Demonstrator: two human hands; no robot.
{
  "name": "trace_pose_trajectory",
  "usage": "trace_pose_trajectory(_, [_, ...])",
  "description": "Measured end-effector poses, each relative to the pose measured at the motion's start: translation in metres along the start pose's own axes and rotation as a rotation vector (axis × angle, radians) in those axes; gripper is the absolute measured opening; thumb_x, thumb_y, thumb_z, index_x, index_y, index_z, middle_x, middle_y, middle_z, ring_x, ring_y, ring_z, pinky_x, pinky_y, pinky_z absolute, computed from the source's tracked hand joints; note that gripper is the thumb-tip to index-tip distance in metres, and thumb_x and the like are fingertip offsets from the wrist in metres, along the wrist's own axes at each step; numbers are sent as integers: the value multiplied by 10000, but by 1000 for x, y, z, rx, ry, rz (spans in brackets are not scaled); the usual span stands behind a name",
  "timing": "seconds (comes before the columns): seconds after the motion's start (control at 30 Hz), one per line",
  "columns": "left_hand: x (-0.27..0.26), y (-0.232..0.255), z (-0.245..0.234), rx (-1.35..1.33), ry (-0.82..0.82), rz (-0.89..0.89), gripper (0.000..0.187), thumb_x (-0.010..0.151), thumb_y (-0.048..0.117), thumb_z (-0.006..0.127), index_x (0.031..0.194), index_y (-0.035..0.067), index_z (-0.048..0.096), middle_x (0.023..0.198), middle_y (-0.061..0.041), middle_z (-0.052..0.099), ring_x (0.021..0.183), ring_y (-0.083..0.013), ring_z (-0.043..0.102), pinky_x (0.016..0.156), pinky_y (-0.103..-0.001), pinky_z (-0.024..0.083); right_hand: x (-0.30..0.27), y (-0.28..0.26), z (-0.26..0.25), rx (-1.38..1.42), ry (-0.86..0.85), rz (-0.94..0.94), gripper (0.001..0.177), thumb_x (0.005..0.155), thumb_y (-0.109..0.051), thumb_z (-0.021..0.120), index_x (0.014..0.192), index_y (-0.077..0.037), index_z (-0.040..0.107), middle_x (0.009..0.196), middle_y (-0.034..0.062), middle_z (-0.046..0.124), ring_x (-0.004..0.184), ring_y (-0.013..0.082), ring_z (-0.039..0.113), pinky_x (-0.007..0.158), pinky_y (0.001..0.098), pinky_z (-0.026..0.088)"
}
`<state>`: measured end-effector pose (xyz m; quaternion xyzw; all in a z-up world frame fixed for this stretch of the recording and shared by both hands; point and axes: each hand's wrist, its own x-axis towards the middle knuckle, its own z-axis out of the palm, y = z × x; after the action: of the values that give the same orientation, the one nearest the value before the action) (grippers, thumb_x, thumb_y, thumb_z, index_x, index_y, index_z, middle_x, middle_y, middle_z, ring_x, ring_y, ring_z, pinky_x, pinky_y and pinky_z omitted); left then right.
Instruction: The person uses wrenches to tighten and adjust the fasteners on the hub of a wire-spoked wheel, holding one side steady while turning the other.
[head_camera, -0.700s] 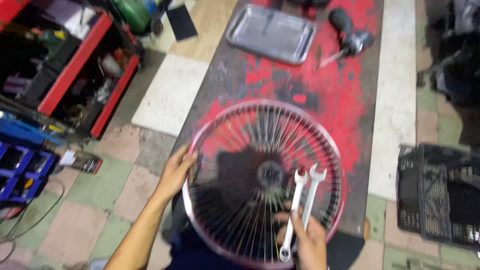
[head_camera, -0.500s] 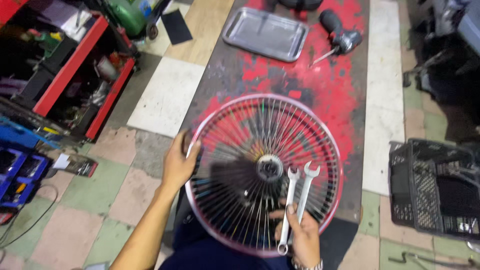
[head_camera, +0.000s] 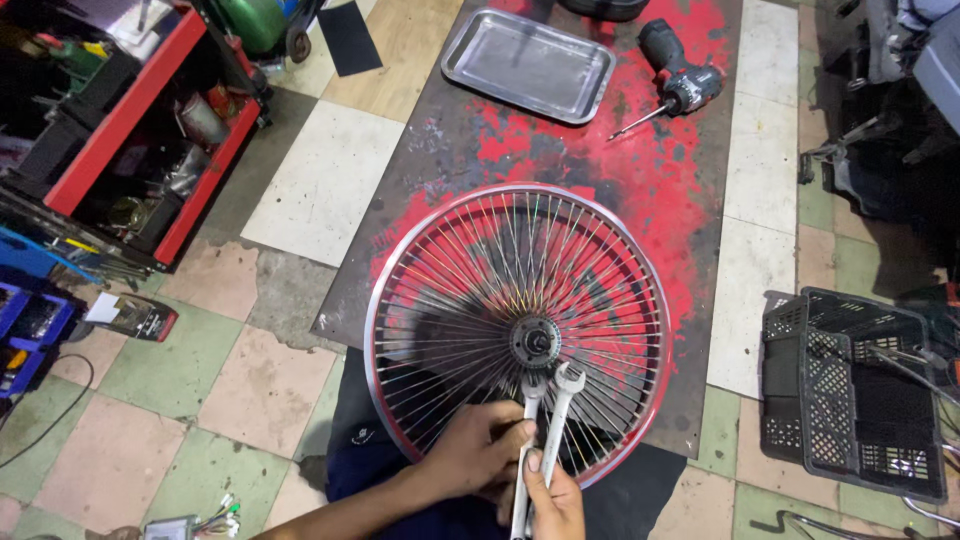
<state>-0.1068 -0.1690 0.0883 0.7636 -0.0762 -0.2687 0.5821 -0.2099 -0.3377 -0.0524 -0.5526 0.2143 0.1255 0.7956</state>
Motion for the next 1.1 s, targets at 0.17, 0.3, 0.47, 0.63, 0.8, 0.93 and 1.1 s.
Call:
trace_pose_trajectory(0.17, [-3, -11, -9, -189, 131, 99, 246, 1029, 252, 574, 970, 19, 627, 689, -50, 696, 629, -106, 663, 580, -310, 531, 1, 0, 4, 196, -89, -81, 457, 1078, -297, 509, 1121, 114, 703, 757, 91, 684, 601, 103, 578, 571, 264, 469])
trace_pose_trajectory(0.3, [4, 5, -32, -185, 181, -131, 217, 989, 254, 540, 1111, 88, 609, 639, -68, 661, 548, -150, 665, 537, -345, 539, 5, -28, 5, -95, 165, -20, 495, 1013, -357, 442, 1038, 67, 697, 654, 148, 735, 470, 173, 633, 484, 298, 488])
trace_pose_trajectory(0.47, [5, 12, -52, 110, 160, 90, 256, 1014, 250, 552, 1046, 23, 667, 662, -164, 660, 587, -280, 690, 586, -410, 507, 10, -70, 0, -241, 324, -164, 498, 1068, -387, 465, 1081, 55, 694, 656, 113, 624, 463, 135, 494, 462, 281, 368])
trace_pose_trajectory(0.63, [12, 9, -56, 170, 205, 299, 212, 977, 192, 577, 1027, 8, 671, 734, -209, 666, 658, -393, 677, 590, -462, 491, 16, -87, 6, -253, 327, -273, 477, 1056, -373, 455, 1115, 46, 677, 855, 78, 719, 655, 118, 608, 561, 257, 468])
trace_pose_trajectory(0.8, [17, 6, -55, 207, 155, 131, 207, 982, 215, 591, 976, 21, 662, 697, -222, 650, 632, -401, 673, 579, -498, 470, 20, -81, 15, -375, 397, -356, 459, 1078, -352, 472, 1113, 45, 700, 837, 96, 704, 766, 132, 655, 656, 275, 530])
trace_pose_trajectory(0.93, [17, 7, -55, 193, 172, 142, 197, 973, 218, 601, 1007, 39, 676, 674, -218, 656, 633, -402, 676, 593, -506, 478, 21, -79, 15, -371, 406, -364, 455, 1090, -349, 465, 1109, 44, 695, 827, 102, 695, 762, 140, 646, 675, 278, 526])
trace_pose_trajectory(1.1, [16, 12, -57, 224, 157, 135, 196, 970, 212, 607, 1015, 37, 683, 664, -219, 661, 649, -411, 669, 614, -509, 475, 21, -79, 13, -392, 415, -363, 455, 1096, -343, 466, 1109, 47, 700, 819, 108, 694, 755, 145, 637, 679, 281, 516])
